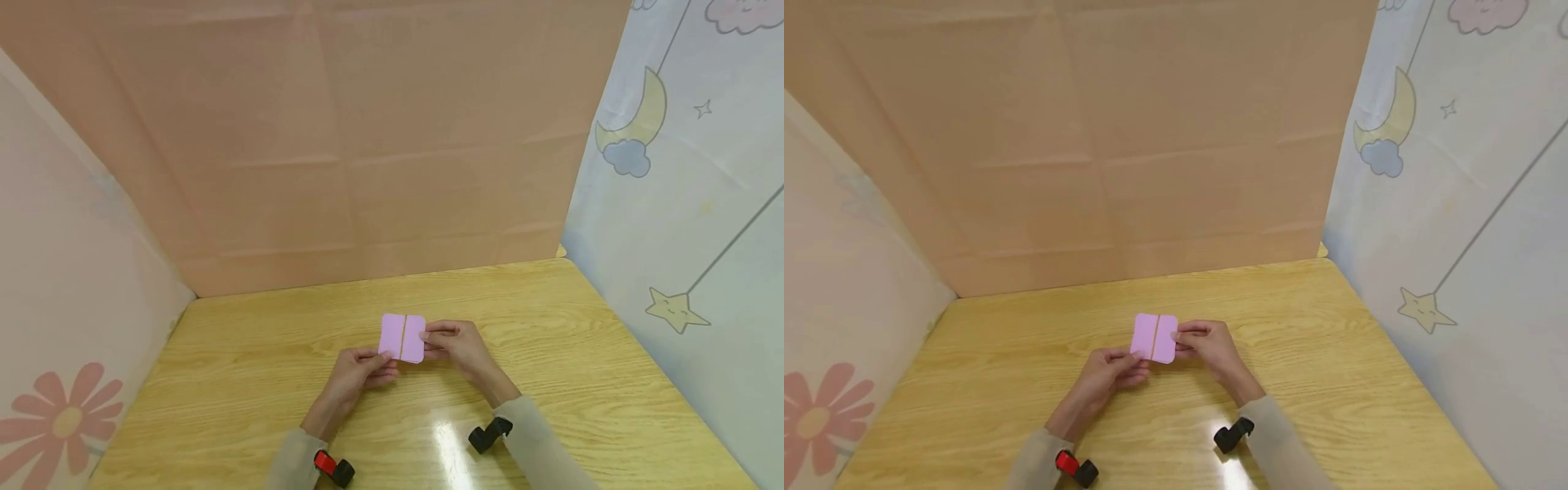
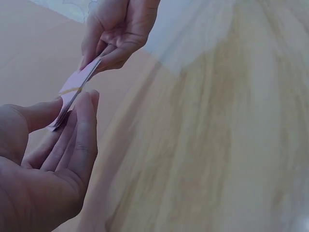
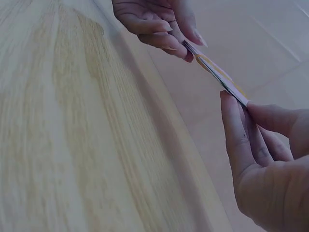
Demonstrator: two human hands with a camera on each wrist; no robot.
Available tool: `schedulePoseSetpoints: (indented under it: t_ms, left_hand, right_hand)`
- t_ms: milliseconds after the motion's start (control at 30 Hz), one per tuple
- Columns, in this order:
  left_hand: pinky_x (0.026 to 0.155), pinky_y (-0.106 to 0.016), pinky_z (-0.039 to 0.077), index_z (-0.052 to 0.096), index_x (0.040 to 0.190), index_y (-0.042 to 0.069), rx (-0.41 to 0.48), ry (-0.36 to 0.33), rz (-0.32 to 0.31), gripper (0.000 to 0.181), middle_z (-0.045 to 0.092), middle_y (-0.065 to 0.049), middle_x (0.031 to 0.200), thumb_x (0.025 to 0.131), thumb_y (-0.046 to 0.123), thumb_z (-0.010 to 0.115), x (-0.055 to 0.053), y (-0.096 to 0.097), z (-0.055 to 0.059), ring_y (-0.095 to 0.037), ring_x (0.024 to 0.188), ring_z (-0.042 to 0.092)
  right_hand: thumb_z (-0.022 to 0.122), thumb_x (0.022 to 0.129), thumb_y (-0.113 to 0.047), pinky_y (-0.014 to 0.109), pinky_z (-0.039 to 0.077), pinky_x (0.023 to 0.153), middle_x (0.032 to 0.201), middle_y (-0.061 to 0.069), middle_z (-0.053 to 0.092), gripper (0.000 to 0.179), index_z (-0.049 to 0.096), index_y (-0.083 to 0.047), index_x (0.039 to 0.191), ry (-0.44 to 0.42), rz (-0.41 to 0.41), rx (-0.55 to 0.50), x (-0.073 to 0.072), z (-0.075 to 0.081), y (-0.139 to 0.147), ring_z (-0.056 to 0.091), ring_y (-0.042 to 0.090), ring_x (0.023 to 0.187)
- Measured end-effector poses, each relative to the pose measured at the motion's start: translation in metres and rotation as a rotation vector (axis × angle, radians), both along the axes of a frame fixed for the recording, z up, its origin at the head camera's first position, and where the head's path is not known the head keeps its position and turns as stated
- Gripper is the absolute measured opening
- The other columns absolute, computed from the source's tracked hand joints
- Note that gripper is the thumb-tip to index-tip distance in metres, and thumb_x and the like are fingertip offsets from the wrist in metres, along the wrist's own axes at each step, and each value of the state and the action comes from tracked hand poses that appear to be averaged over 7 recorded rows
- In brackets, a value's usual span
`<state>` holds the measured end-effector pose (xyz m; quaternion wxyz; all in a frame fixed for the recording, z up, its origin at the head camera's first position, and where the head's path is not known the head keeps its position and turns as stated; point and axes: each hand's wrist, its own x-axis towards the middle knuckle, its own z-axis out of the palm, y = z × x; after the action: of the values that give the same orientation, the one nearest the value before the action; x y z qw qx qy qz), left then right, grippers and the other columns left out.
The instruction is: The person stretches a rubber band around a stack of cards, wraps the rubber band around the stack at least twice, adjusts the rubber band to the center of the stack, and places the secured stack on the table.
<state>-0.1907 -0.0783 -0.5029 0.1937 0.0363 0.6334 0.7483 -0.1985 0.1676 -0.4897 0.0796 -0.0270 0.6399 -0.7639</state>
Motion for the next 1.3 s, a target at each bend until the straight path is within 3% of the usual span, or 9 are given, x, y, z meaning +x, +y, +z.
schedulePoseSetpoints:
  t_ms: [167, 367, 733, 1300]
  left_hand:
    - [0.083, -0.034, 0.066, 0.067, 0.127, -0.013, -0.045, 0.015, 0.03, 0.036, 0.08, -0.017, 0.1, 0.102, 0.012, 0.07, -0.004, -0.006, 0.004, -0.019, 0.084, 0.08]
    - [0.086, -0.038, 0.066, 0.07, 0.126, -0.01, -0.085, 0.037, 0.085, 0.035, 0.08, -0.016, 0.105, 0.099, 0.012, 0.073, -0.008, -0.011, 0.003, -0.018, 0.088, 0.079]
    - [0.081, -0.035, 0.066, 0.073, 0.12, -0.01, -0.118, 0.034, 0.142, 0.03, 0.081, -0.013, 0.101, 0.097, 0.009, 0.076, -0.01, -0.011, 0.0, -0.015, 0.083, 0.078]
    - [0.076, -0.032, 0.066, 0.076, 0.112, -0.009, -0.169, 0.08, 0.178, 0.022, 0.081, -0.012, 0.097, 0.097, 0.007, 0.075, -0.018, -0.008, 0.007, -0.013, 0.078, 0.076]
  right_hand:
    - [0.072, 0.096, 0.002, 0.032, 0.066, 0.077, 0.09, 0.003, 0.078, 0.032, 0.065, 0.017, 0.123, -0.035, 0.014, 0.004, 0.0, -0.001, 0.004, 0.077, 0.017, 0.08]
    - [0.072, 0.097, -0.001, 0.03, 0.066, 0.078, 0.092, 0.002, 0.077, 0.029, 0.067, 0.015, 0.121, -0.062, 0.059, 0.015, 0.002, -0.003, 0.006, 0.077, 0.016, 0.081]
    - [0.074, 0.096, -0.003, 0.03, 0.066, 0.08, 0.097, 0.003, 0.077, 0.028, 0.069, 0.013, 0.119, -0.07, 0.099, 0.012, 0.003, -0.006, 0.007, 0.076, 0.017, 0.084]
    - [0.074, 0.097, -0.003, 0.03, 0.065, 0.082, 0.103, 0.006, 0.076, 0.035, 0.067, 0.013, 0.127, -0.081, 0.031, 0.055, -0.005, -0.003, -0.002, 0.075, 0.015, 0.088]
